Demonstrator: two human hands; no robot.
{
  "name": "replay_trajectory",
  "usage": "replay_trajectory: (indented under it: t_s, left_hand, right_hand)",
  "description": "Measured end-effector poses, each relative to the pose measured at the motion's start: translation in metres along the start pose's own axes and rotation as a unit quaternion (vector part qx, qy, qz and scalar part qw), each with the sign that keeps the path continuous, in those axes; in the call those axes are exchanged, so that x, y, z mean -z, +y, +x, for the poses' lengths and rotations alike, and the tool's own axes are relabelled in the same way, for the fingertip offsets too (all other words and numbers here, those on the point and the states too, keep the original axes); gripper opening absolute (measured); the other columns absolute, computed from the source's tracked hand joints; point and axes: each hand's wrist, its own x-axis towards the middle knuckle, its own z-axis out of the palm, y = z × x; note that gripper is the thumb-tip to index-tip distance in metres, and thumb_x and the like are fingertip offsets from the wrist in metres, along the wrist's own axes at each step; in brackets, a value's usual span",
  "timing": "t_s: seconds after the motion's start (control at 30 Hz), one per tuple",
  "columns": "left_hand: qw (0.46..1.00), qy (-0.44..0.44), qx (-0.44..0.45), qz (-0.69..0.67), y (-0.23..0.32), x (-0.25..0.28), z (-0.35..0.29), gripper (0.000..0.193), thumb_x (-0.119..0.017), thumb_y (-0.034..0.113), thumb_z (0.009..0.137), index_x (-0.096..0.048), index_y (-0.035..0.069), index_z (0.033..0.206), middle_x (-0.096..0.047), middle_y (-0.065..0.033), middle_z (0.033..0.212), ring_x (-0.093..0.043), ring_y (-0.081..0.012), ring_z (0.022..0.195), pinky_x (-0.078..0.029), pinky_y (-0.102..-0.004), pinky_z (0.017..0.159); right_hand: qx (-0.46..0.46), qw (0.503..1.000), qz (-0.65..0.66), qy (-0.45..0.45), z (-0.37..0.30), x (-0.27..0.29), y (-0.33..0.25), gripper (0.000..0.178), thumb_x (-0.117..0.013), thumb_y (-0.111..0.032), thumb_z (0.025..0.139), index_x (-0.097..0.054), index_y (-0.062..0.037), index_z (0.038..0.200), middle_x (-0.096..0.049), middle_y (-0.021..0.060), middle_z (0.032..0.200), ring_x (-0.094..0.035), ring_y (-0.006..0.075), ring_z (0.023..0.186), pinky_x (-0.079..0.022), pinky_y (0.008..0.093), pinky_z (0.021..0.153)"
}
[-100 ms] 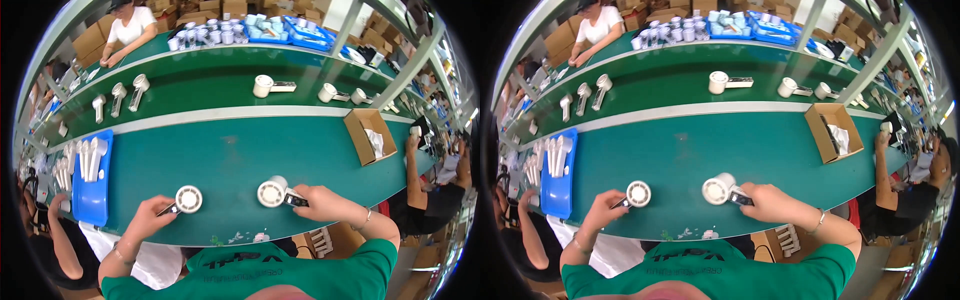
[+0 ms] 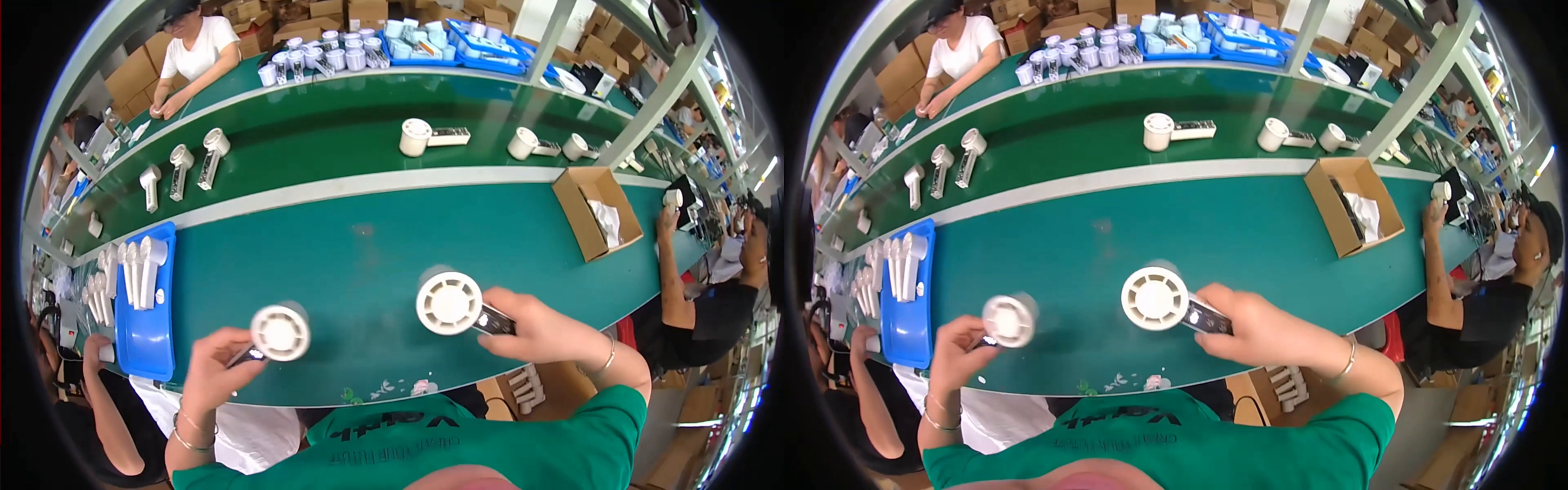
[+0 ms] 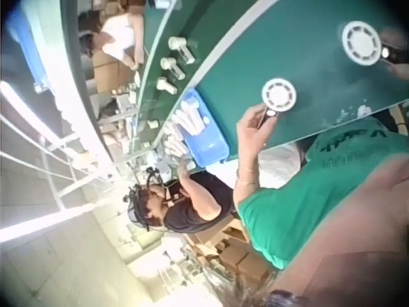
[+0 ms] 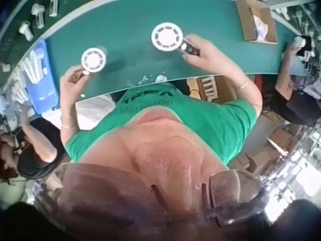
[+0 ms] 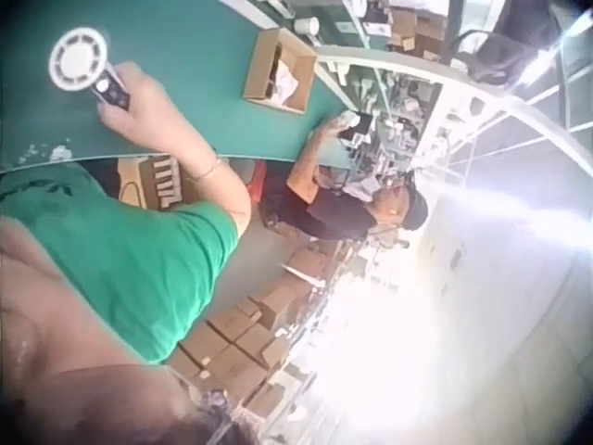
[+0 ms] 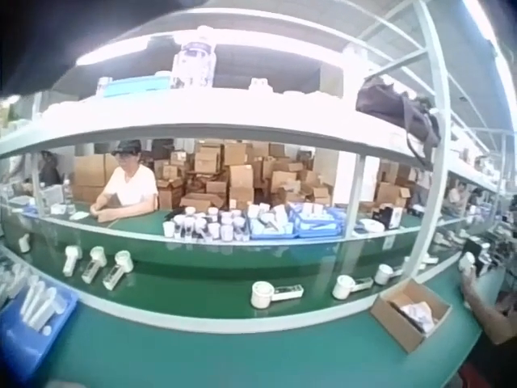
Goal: The person assembles electronic handheld fan components by hand, combining fan housings, PCB units, and plastic components on a factory production line.
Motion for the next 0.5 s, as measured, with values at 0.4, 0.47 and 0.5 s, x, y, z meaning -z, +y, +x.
replay_trajectory:
  t_s: [0.4,0.47,0.5]
  left_hand:
    - [0.992,0.062,0.047,0.096,-0.038,-0.003,-0.005,0.036,-0.07,-0.002,0.069,-0.063,-0.004,0.105,-0.065,-0.0063,0.095,-0.061,-0.0145,0.089,-0.049,-0.0271,0.078]
    - [0.967,0.17,-0.082,0.172,-0.025,0.003,-0.005,0.035,-0.069,-0.001,0.071,-0.063,-0.003,0.105,-0.064,-0.0065,0.097,-0.061,-0.0137,0.087,-0.049,-0.0261,0.078]
    - [0.943,0.239,-0.174,0.153,-0.018,0.01,-0.008,0.034,-0.067,-0.002,0.072,-0.062,-0.002,0.105,-0.063,-0.0073,0.101,-0.059,-0.0131,0.089,-0.048,-0.0244,0.074]
  right_hand:
    - [-0.076,0.99,-0.119,0.005,0.007,-0.004,0.037,0.032,-0.066,-0.014,0.078,-0.055,0.0011,0.103,-0.059,0.0169,0.087,-0.06,0.0259,0.076,-0.048,0.0344,0.068]
    - [0.043,0.98,-0.026,0.192,0.004,0.01,0.006,0.037,-0.069,-0.011,0.076,-0.056,-0.0005,0.109,-0.059,0.0084,0.094,-0.056,0.0159,0.083,-0.048,0.0313,0.073]
    - [0.074,0.942,-0.025,0.325,-0.005,0.013,-0.02,0.035,-0.07,-0.008,0.075,-0.058,-0.0023,0.107,-0.059,0.0068,0.097,-0.055,0.0169,0.085,-0.047,0.0323,0.075]
